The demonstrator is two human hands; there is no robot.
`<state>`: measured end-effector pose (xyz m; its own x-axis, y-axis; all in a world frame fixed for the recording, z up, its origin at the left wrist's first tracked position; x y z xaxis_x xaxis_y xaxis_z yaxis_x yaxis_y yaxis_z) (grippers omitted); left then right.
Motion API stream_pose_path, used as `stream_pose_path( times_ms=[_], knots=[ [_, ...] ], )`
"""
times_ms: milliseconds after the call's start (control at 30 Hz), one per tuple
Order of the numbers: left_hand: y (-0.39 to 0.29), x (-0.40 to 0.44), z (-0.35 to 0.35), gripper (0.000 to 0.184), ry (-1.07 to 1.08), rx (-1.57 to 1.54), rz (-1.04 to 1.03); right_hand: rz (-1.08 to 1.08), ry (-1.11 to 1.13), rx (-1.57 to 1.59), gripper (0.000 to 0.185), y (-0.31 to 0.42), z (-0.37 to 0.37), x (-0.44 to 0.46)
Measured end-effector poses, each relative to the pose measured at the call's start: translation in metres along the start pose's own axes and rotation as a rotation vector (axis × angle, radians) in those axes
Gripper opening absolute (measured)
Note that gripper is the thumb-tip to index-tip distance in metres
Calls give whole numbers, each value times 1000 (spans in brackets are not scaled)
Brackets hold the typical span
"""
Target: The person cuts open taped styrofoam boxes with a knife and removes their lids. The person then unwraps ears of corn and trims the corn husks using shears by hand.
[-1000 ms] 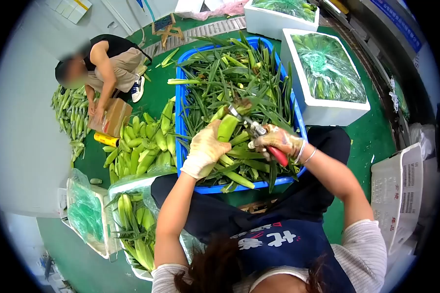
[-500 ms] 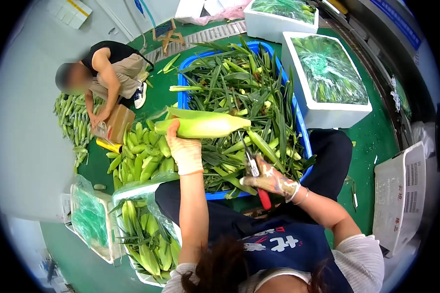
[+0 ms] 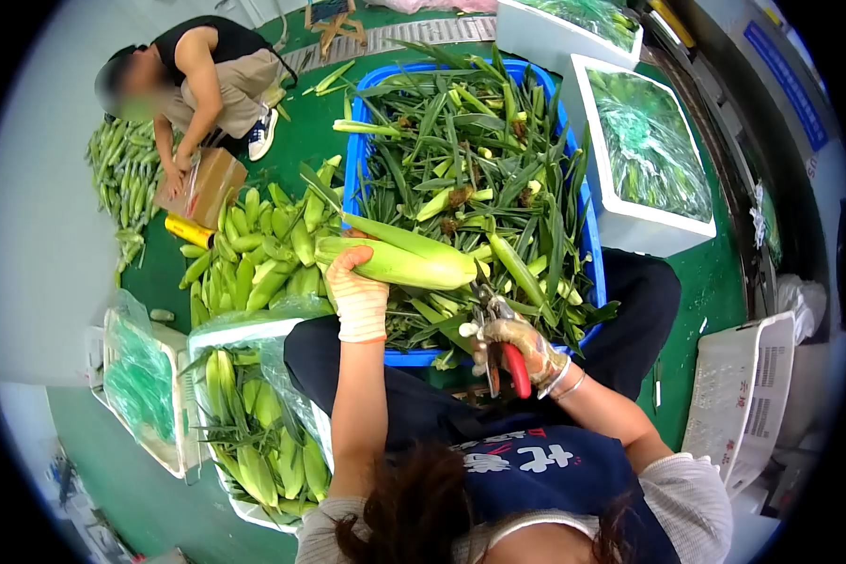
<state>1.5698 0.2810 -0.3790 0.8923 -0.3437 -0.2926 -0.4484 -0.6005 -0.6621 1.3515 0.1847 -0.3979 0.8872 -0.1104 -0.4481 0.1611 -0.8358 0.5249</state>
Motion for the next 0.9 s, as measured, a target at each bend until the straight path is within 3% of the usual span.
stream_pose_path(
  times_ms=[33,67,100,133,167,233,300,367,400,433,500,567,633,700,767,833,867,900],
  knots=[
    [-5,2,7,32,-45,46,-7,-257,-20,49,8,-20,3,-4],
    [-2,14,25,24,-95,-10,152,-186,-99,-157,9,-18,12,-5],
    [-3,12,19,20,38,-31,291,-115,-176,-359,11,-20,19,-10],
    [-13,16,33,20,-21,30,238,-192,-195,-158,14,-30,27,-15],
    [-28,25,44,20,-77,86,167,-140,-155,-135,18,-24,21,-19],
    [-51,49,69,18,-76,-6,123,-279,-254,-61,24,-35,32,-24],
    [-97,92,121,19,-192,-23,-126,-157,-170,-25,29,-16,26,-30],
    [-142,131,154,19,-132,-149,-183,-93,-124,-129,41,-5,29,-36],
    [-168,135,161,23,-204,-157,-290,-83,-116,-149,44,-2,30,-38],
    [-172,179,225,36,-252,-195,-322,-77,-104,-167,47,3,29,-38],
    [-181,178,269,63,-648,-202,-341,-100,-163,-181,47,6,22,-37],
    [-184,191,306,58,-732,-371,-366,-62,-306,-185,44,8,45,-40],
    [-195,188,319,39,-621,-409,-341,-44,-270,-201,40,9,35,-39],
    [-216,170,328,37,-539,-526,-501,-216,-254,-151,42,1,56,-46],
    [-261,85,313,33,-452,-120,-727,-139,-234,-277,37,2,37,-45],
    [-291,-35,310,35,-686,383,-689,-57,-247,-386,32,4,49,-45],
    [-295,-86,353,35,-905,532,-762,-66,-198,-402,32,-1,30,-45],
    [-308,-151,367,35,-1234,1009,-706,-70,-150,-415,32,-7,11,-47]
  ],
)
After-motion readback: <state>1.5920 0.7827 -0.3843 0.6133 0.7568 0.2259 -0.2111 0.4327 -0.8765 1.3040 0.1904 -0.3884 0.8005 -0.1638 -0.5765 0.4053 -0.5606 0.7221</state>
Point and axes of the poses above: each hand's wrist, its own x-axis towards the middle knuckle, its own z-axis out of the back of the hand, y = z × x, the point moved 9 cm from there along x, towards the middle knuckle, and after that the axes turned 10 degrees about x, right-handed, at the moved point
